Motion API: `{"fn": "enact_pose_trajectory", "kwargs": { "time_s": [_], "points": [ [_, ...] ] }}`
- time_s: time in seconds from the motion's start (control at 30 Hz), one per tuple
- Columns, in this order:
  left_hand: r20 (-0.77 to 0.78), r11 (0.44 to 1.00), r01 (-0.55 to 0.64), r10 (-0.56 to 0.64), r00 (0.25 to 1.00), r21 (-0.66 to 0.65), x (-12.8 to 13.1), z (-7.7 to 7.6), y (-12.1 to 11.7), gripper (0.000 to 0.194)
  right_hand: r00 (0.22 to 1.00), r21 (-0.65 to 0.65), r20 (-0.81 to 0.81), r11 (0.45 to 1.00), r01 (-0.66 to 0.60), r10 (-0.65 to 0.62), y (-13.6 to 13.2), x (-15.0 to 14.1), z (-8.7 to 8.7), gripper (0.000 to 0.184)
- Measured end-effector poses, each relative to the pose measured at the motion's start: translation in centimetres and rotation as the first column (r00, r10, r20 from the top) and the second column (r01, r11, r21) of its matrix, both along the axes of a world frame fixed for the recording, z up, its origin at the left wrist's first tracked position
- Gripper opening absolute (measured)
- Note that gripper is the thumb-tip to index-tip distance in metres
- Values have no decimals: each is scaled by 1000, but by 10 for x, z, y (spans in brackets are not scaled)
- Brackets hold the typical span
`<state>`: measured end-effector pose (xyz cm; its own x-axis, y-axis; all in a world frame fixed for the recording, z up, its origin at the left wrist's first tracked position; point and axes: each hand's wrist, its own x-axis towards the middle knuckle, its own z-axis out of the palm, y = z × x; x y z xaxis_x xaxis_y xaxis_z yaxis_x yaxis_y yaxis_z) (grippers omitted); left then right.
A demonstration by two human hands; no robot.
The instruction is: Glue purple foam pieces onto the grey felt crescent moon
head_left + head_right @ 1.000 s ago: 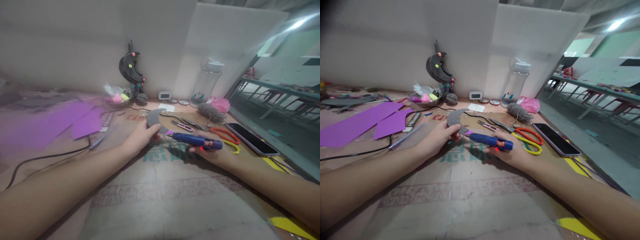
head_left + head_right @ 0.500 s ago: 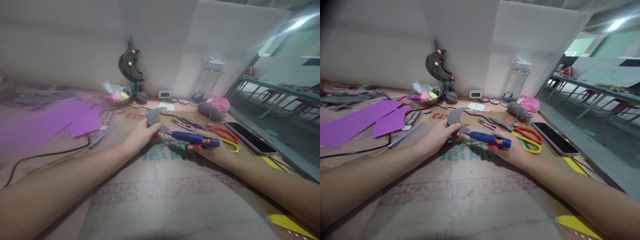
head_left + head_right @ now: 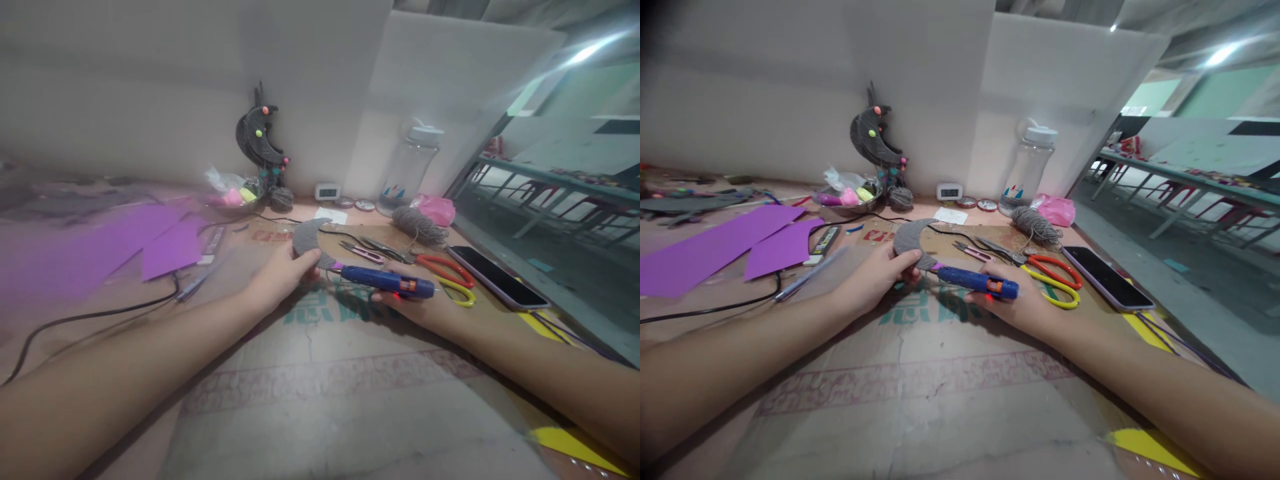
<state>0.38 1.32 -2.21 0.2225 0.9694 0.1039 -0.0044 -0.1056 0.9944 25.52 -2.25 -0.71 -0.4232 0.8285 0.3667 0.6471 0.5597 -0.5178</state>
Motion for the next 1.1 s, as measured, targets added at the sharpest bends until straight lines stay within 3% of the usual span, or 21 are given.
{"fn": "enact_pose_trajectory", "kwargs": {
  "time_s": [0.47,0.83,1.1],
  "points": [
    [11,1000,-5,5,1000,-15,-1,-2,0,17,1000,6,11,1000,-2,2,1,3,-1,26],
    [43,999,-1,3,999,-44,1,3,-2,14,995,-33,28,995,94,-93,1,3,2,23],
    [41,999,-4,5,999,-43,1,5,-3,14,996,-5,-8,996,94,-94,0,2,3,26]
  ]
}}
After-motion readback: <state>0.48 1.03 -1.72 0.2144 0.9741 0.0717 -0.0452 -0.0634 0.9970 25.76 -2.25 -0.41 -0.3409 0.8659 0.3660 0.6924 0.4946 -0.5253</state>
